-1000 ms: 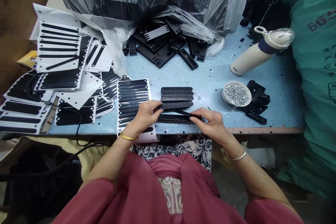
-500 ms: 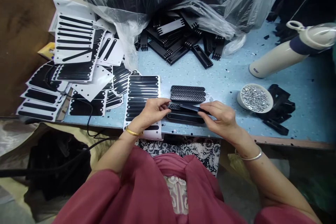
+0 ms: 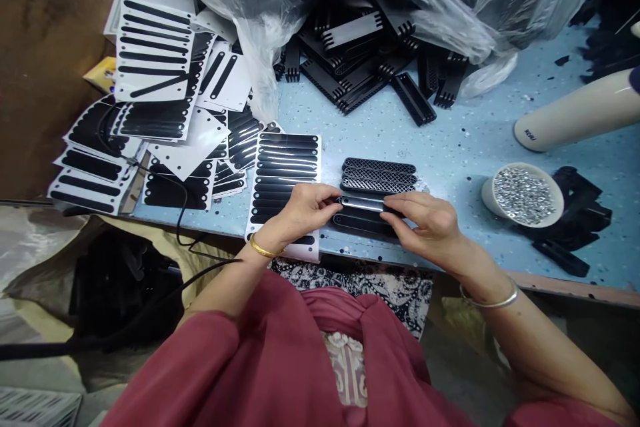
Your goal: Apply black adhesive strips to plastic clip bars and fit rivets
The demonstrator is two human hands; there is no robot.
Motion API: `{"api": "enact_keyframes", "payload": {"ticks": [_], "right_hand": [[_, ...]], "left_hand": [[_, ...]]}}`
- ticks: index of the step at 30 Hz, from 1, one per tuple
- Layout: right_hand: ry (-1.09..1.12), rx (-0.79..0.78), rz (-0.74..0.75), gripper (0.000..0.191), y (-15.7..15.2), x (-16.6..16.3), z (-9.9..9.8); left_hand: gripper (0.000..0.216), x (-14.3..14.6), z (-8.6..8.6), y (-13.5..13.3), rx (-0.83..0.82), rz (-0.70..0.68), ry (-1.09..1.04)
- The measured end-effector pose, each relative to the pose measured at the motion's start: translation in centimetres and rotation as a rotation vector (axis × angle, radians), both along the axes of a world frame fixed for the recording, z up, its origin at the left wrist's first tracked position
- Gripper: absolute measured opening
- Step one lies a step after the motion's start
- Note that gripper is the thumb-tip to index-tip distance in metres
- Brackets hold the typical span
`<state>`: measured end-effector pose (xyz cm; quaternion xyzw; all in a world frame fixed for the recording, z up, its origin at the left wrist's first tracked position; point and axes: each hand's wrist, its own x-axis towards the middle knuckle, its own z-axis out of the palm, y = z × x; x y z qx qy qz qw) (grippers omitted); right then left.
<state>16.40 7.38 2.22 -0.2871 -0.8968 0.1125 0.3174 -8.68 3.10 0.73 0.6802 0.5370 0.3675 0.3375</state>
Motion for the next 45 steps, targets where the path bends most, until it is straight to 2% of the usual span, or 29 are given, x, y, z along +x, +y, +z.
{"api": "enact_keyframes", "payload": {"ticks": [23, 30, 39, 45], "right_hand": [[-0.028, -0.007, 0.003, 0.008, 0.06, -0.4, -0.27], [0.004, -0.011, -0.017, 0.008, 0.02, -0.57, -0.44], [0.002, -0.067, -0.041, 0.009, -0.14, -0.42, -0.46], [0.01, -0.027, -0.039, 0.009, -0.21, -0.48, -0.51]], "left_hand": [[0.014, -0.08, 0.19, -0.2, 0.074, -0.034, 0.046], [0.02, 0.17, 0.43, -0.25, 0.005, -0.005, -0.014], [0.014, 0.15, 0.56, -0.07, 0.022, -0.011, 0.056], [0.016, 0.17, 0.63, -0.11, 0.011, -0.007, 0.041]]}}
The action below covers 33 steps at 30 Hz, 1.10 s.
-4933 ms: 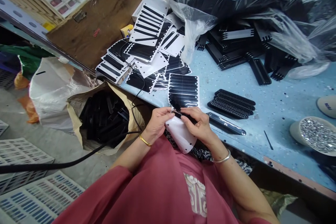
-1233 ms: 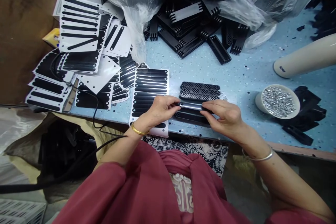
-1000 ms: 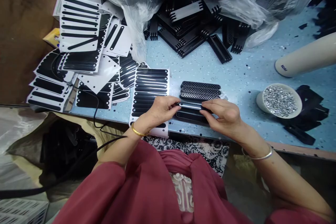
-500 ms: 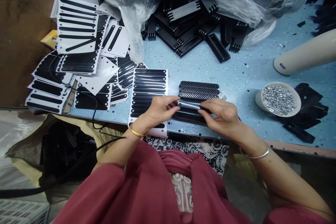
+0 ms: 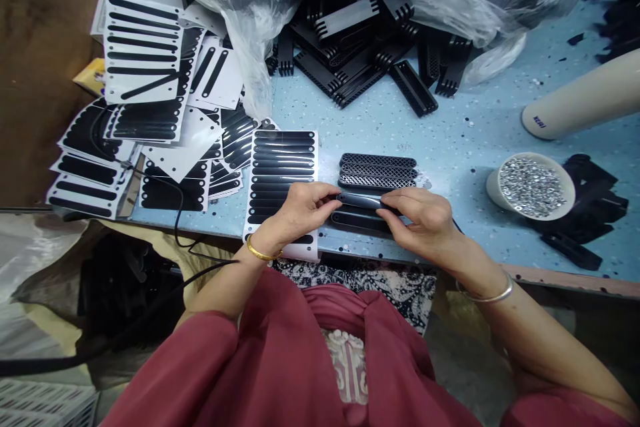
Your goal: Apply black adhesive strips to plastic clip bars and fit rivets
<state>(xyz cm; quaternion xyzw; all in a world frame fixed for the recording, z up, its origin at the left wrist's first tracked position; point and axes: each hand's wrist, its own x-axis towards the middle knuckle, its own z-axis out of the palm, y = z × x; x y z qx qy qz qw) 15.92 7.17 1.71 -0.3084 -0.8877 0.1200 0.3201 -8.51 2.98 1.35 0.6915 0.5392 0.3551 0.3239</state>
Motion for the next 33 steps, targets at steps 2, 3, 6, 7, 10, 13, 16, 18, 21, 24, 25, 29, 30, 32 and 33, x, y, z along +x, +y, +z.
{"api": "enact_keyframes", "payload": {"ticks": [2, 3, 6, 7, 10, 13, 16, 18, 21, 24, 25, 29, 30, 32, 33], "right_hand": [[-0.009, 0.02, 0.011, 0.008, 0.04, -0.07, 0.01], [-0.016, 0.023, 0.013, 0.008, 0.06, -0.11, 0.01], [-0.04, 0.007, 0.009, 0.009, 0.07, -0.16, 0.0], [-0.045, 0.003, 0.007, 0.009, 0.07, -0.16, -0.01], [-0.049, 0.006, 0.009, 0.01, 0.04, -0.14, -0.08], [-0.043, 0.001, 0.001, 0.011, 0.0, -0.12, -0.18], [-0.029, -0.011, 0.0, 0.011, -0.02, -0.14, -0.23], [-0.022, -0.014, 0.003, 0.011, -0.01, -0.15, -0.23], [-0.011, -0.015, 0.012, 0.011, 0.01, -0.15, -0.2], [0.007, -0.025, 0.016, 0.01, 0.0, -0.1, -0.19], [0.011, -0.032, 0.013, 0.011, -0.02, -0.08, -0.2], [0.015, -0.064, 0.008, 0.011, -0.03, 0.02, -0.3], [0.019, -0.067, 0.012, 0.011, -0.01, 0.04, -0.33], [0.018, -0.075, 0.017, 0.011, 0.03, 0.06, -0.34], [0.014, -0.08, 0.019, 0.012, 0.06, 0.06, -0.31]], "left_hand": [[0.017, 0.0, 0.02, -0.01, -0.012, 0.001, 0.001], [0.017, 0.01, 0.01, -0.01, -0.015, 0.001, 0.002], [0.017, 0.01, -0.04, 0.01, -0.019, 0.004, 0.006], [0.017, 0.02, -0.08, 0.02, -0.02, 0.005, 0.007], [0.017, 0.09, -0.22, -0.01, -0.022, 0.007, 0.002], [0.019, 0.11, -0.35, -0.16, -0.028, 0.029, -0.03], [0.021, -0.02, -0.31, -0.34, -0.006, 0.038, -0.046], [0.017, -0.15, -0.23, -0.42, 0.046, 0.002, -0.011], [0.014, -0.29, -0.19, -0.47, 0.136, -0.042, 0.055], [0.014, -0.33, -0.31, -0.47, 0.166, -0.031, 0.079], [0.014, -0.33, -0.35, -0.46, 0.164, -0.033, 0.083], [0.015, -0.37, -0.48, -0.37, 0.18, -0.085, 0.095], [0.015, -0.38, -0.52, -0.36, 0.196, -0.095, 0.104], [0.016, -0.35, -0.59, -0.36, 0.232, -0.105, 0.139], [0.016, -0.32, -0.64, -0.38, 0.254, -0.107, 0.161]]}}
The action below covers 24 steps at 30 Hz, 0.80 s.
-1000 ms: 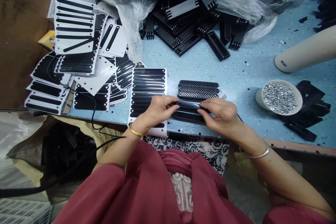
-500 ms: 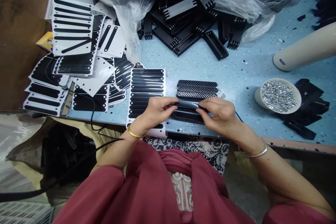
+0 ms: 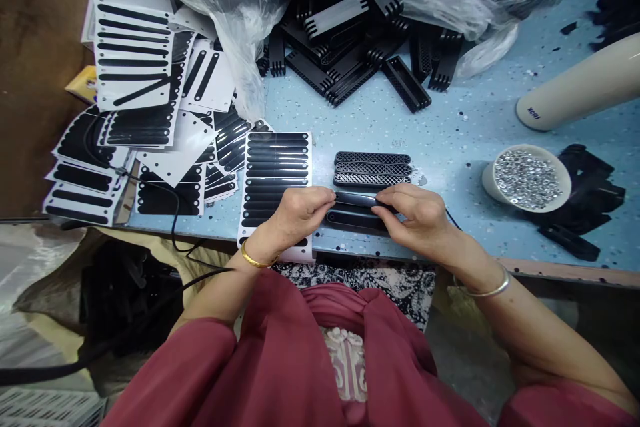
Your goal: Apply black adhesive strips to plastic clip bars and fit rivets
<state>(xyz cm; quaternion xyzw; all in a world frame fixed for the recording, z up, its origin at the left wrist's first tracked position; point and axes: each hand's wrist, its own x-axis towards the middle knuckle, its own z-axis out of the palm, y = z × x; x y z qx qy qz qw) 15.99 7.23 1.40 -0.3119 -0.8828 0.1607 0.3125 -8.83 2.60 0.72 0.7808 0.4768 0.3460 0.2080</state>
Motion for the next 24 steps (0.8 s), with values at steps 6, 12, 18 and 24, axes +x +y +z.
{"api": "enact_keyframes", "payload": {"ticks": [6, 12, 18, 24], "right_hand": [[-0.008, -0.009, 0.014, 0.011, 0.07, 0.01, 0.4], [0.044, -0.021, -0.009, 0.009, 0.01, 0.08, 0.36], [0.052, -0.015, -0.015, 0.008, -0.09, 0.05, 0.3], [0.011, -0.069, -0.036, 0.011, -0.13, 0.1, 0.23]], "left_hand": [[0.019, 0.3, -0.23, -0.32, 0.109, -0.011, 0.03], [0.022, 0.27, -0.16, -0.21, 0.015, 0.054, 0.019], [0.015, 0.35, -0.05, 0.13, 0.0, 0.032, -0.018], [0.021, 0.35, -0.13, -0.18, 0.021, 0.1, -0.041]]}}
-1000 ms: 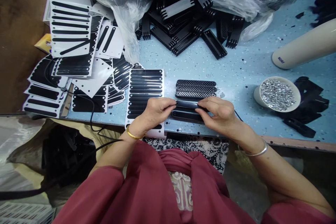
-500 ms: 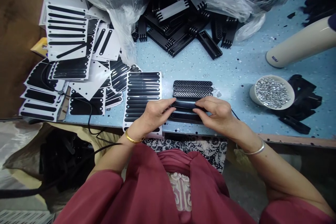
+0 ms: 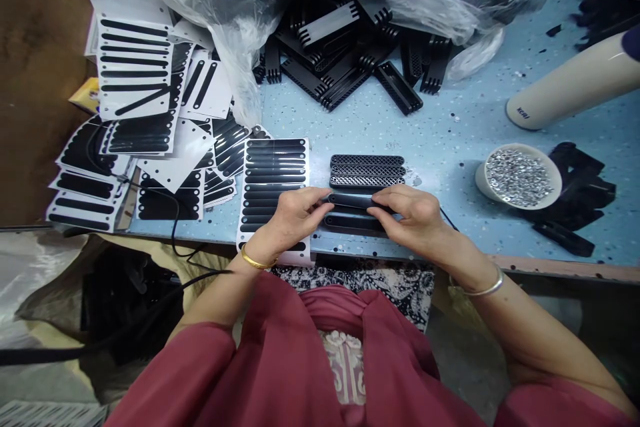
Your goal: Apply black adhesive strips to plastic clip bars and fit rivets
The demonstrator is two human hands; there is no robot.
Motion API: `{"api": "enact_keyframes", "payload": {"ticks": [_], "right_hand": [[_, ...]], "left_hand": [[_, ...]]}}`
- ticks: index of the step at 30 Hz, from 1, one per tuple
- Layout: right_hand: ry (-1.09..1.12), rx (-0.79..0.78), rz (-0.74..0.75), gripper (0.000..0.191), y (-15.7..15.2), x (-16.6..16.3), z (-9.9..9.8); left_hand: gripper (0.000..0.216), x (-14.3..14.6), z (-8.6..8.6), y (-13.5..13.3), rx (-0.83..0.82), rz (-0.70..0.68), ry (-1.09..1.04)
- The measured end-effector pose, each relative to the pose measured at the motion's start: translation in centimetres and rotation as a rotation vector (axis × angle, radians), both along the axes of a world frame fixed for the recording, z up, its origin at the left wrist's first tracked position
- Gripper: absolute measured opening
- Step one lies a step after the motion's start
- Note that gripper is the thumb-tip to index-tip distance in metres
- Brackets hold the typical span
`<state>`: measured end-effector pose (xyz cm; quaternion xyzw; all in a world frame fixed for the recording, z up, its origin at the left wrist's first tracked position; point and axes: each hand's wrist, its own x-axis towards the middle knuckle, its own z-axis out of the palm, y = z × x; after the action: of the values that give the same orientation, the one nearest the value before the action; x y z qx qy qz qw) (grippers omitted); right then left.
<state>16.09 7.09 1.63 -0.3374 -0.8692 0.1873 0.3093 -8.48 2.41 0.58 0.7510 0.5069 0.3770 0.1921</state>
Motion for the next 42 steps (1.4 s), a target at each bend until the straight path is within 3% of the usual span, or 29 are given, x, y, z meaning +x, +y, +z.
{"api": "enact_keyframes", "payload": {"ticks": [3, 7, 11, 22, 42], "right_hand": [[-0.012, 0.0, 0.003, 0.011, 0.0, 0.0, 0.1], [-0.02, -0.017, 0.007, 0.011, 0.1, 0.1, 0.1], [0.031, -0.095, 0.023, 0.009, 0.4, 0.6, -0.3], [0.197, -0.274, 0.026, 0.012, 0.6, 1.4, -1.3], [0.033, -0.064, 0.098, 0.019, 0.6, 2.0, -1.3]], "left_hand": [[0.024, -0.1, 0.0, -0.2, 0.105, 0.008, 0.041], [0.019, -0.3, -0.4, 0.0, 0.264, -0.117, 0.173], [0.02, -0.4, -0.8, 0.4, 0.269, -0.173, 0.216], [0.02, -0.3, -1.2, 0.4, 0.264, -0.158, 0.169], [0.018, -0.2, -1.0, 0.5, 0.283, -0.175, 0.163]]}}
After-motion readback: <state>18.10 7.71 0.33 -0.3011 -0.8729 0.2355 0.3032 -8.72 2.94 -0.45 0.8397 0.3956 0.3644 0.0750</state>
